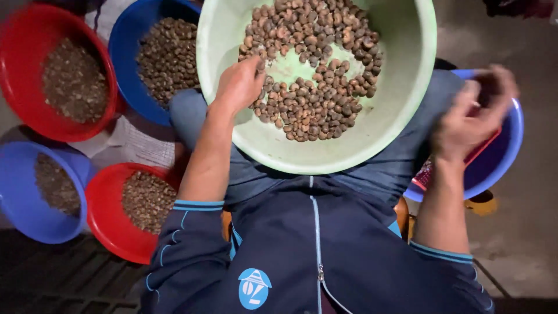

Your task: Manually sorting nuts from a large central bowl into several smaller surrounding bowls.

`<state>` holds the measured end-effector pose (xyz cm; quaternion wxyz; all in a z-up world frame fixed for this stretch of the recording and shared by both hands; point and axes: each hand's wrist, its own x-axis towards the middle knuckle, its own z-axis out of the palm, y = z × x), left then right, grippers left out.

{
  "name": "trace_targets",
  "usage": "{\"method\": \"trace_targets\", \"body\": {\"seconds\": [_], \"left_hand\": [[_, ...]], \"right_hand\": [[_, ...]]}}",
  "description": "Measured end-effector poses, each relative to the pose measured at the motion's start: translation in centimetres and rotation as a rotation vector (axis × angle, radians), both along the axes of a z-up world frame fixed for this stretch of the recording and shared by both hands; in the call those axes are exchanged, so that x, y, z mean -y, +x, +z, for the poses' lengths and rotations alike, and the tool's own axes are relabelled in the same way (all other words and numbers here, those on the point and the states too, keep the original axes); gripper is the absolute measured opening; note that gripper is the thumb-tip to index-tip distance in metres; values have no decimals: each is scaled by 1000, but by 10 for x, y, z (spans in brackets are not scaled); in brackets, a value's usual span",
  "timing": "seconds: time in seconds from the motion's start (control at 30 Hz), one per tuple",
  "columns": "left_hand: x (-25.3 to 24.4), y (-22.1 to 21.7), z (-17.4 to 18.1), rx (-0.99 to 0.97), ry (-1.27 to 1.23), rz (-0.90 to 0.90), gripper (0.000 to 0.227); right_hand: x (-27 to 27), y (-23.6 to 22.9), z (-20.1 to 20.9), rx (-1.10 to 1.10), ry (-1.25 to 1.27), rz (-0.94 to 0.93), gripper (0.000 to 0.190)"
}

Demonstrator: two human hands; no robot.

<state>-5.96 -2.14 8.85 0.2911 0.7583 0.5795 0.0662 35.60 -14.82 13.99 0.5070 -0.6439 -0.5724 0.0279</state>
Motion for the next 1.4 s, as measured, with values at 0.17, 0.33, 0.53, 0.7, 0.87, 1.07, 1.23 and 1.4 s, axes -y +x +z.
{"method": "trace_targets", "body": {"seconds": [0.17, 0.33, 0.53, 0.7, 0.87, 1.07, 1.23, 1.4], "left_hand": [[-1, -4, -15, -167, -118, -117, 21], [-2, -2, -3, -137, -187, -158, 17], [1, -1, -6, -98, -152, -171, 21], [-3, 3, -20, -100, -164, -185, 21], [1, 23, -24, -69, -128, -242, 24], [2, 47, -63, -89, -80, -287, 20], [0, 46, -79, -171, -44, -294, 20], [1, 49, -72, -199, -26, -285, 25]], "right_hand": [[-34, -123, 18, 117, -278, 455, 15], [-36, -165, -66, 720, -1052, 907, 50], [-77, -179, -67, 614, -1120, 916, 60], [-76, -135, -91, 656, -1043, 633, 50], [-47, -96, -118, 882, -1343, 607, 76], [-42, -92, -152, 1041, -637, 442, 25], [-62, -112, -137, 876, -541, 507, 31], [-90, -152, -127, 691, -793, 564, 33]]}}
